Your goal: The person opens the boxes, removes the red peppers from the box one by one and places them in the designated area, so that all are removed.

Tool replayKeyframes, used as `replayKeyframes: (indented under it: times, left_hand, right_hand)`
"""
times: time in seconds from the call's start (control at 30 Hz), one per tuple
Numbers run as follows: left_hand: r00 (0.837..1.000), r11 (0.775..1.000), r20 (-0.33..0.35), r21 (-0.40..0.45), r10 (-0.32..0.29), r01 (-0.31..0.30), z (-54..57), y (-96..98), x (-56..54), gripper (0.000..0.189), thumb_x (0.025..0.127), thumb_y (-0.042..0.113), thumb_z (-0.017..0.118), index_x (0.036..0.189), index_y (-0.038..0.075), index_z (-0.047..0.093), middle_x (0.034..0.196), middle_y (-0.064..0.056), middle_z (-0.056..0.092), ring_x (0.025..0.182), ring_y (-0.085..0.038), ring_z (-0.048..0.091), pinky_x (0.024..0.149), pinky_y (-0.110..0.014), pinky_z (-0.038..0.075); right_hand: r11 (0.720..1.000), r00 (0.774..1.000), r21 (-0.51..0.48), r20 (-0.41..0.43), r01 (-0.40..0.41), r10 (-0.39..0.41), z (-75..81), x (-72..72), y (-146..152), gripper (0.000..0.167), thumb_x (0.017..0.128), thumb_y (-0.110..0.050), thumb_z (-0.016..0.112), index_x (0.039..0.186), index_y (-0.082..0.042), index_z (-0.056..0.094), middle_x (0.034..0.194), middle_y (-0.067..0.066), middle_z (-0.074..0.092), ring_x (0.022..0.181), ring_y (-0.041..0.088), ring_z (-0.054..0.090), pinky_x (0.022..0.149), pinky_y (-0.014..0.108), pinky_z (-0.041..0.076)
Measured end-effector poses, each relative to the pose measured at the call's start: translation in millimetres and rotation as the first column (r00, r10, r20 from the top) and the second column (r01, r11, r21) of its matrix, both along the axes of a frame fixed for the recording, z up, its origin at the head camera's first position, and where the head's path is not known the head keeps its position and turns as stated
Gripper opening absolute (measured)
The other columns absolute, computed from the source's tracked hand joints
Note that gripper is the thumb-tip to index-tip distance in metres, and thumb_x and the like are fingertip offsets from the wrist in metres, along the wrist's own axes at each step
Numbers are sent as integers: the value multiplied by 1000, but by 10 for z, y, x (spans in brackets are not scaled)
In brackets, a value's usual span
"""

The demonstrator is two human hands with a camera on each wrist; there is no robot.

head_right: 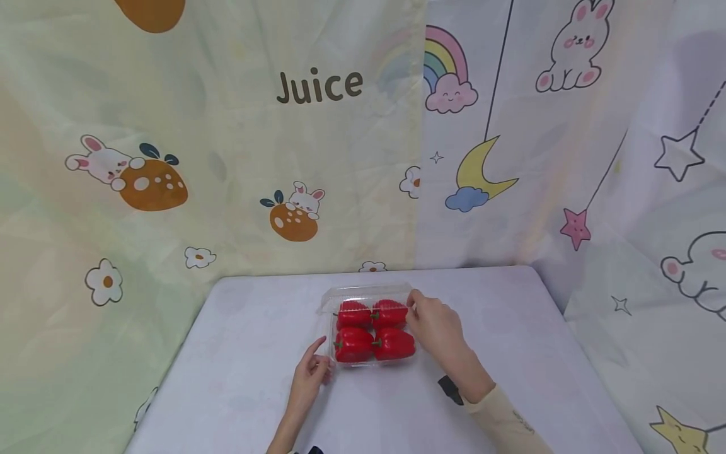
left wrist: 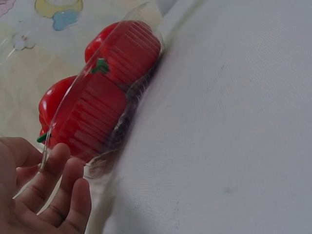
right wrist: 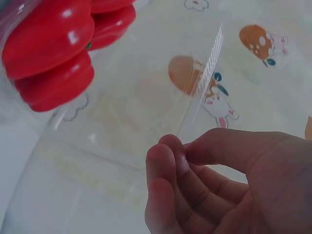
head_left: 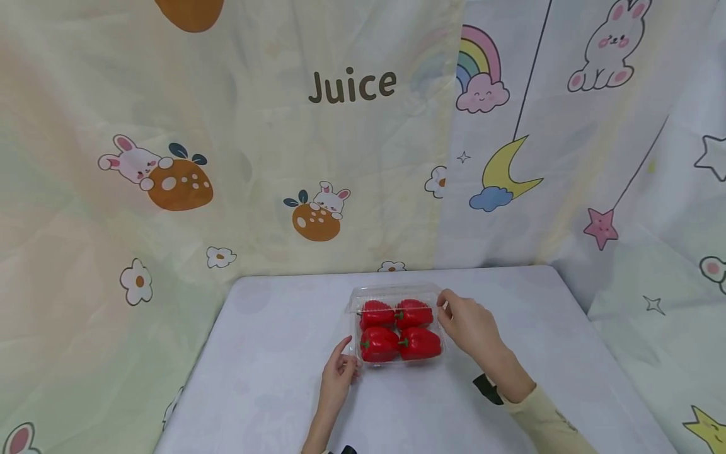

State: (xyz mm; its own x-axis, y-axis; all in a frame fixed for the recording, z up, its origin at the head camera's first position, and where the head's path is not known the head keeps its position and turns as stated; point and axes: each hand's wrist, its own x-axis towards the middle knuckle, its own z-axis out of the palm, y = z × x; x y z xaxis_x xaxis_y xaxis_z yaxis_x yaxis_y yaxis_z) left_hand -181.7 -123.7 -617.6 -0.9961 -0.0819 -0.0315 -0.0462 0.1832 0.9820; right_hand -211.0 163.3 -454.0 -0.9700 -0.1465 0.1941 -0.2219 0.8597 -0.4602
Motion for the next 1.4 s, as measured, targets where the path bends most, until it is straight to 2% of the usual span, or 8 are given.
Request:
replayKeyframes:
  times: [0.23,0.47,0.6,0.7,0.83,1.1,1.23,1.4]
  left_hand:
    - [1000,1000,7,-12,1,-1,15,-1,7,50,100,12,59,148,14,48,89,-11,70,70,-20,66,66,-20,55]
    - [1000,1000,-29,-20,-8,7,12,-8,25,49,100,11,59,148,12,48,89,-12,70,70,-18,66,66,-22,56]
    - [999,1000,-34,-12,-12,11,8,-15,19,50,100,9,59,148,9,47,88,-14,70,70,-21,67,66,-26,58]
    - [1000,1000,-12,-5,-8,8,16,-18,17,50,99,10,60,148,13,48,89,-13,70,70,-20,67,67,-26,57]
    - [1000,1000,10,-4,-5,5,22,-23,14,50,98,11,61,147,17,50,90,-13,71,71,-19,67,67,-25,57]
    - [1000,1000,11,-27,2,-2,28,-7,41,52,100,9,58,150,13,46,93,-14,72,75,-28,68,67,-27,57]
    - [1000,998,29,-55,4,-3,123,26,77,51,100,5,55,150,11,45,95,-19,71,80,-39,67,68,-28,57]
    - [1000,999,17,-26,-20,20,364,51,171,51,100,3,55,149,5,44,95,-22,70,81,-45,65,67,-27,56]
  right_hand:
    - [1000,1000,-19,16,-11,11,42,-59,195,12,93,-11,63,104,-7,63,75,2,64,51,12,47,47,26,42]
    - [995,999,-85,11,-49,50,32,-147,312,9,93,-12,68,101,-9,68,86,4,63,72,15,55,57,24,48]
    - [991,997,-115,-26,-70,67,15,-196,359,9,93,-12,70,102,-10,70,98,10,62,86,23,61,69,32,54]
    - [985,996,-148,-44,-87,81,5,-239,377,10,94,-12,69,104,-9,70,105,11,65,95,27,63,78,40,57]
    - [978,994,-183,-55,-99,90,-1,-300,382,12,95,-13,68,106,-8,69,105,9,69,97,28,64,81,45,58]
    - [968,996,-238,-50,-78,68,-46,-410,353,16,99,-16,64,113,-9,65,113,12,70,105,30,64,90,51,56]
    - [957,990,-269,-107,-113,87,-78,-486,350,17,99,-14,63,115,-7,64,112,12,70,107,31,65,94,53,54]
    - [949,979,-274,-175,-155,109,-125,-598,370,20,99,-14,63,118,-7,62,111,11,69,106,28,66,91,49,56]
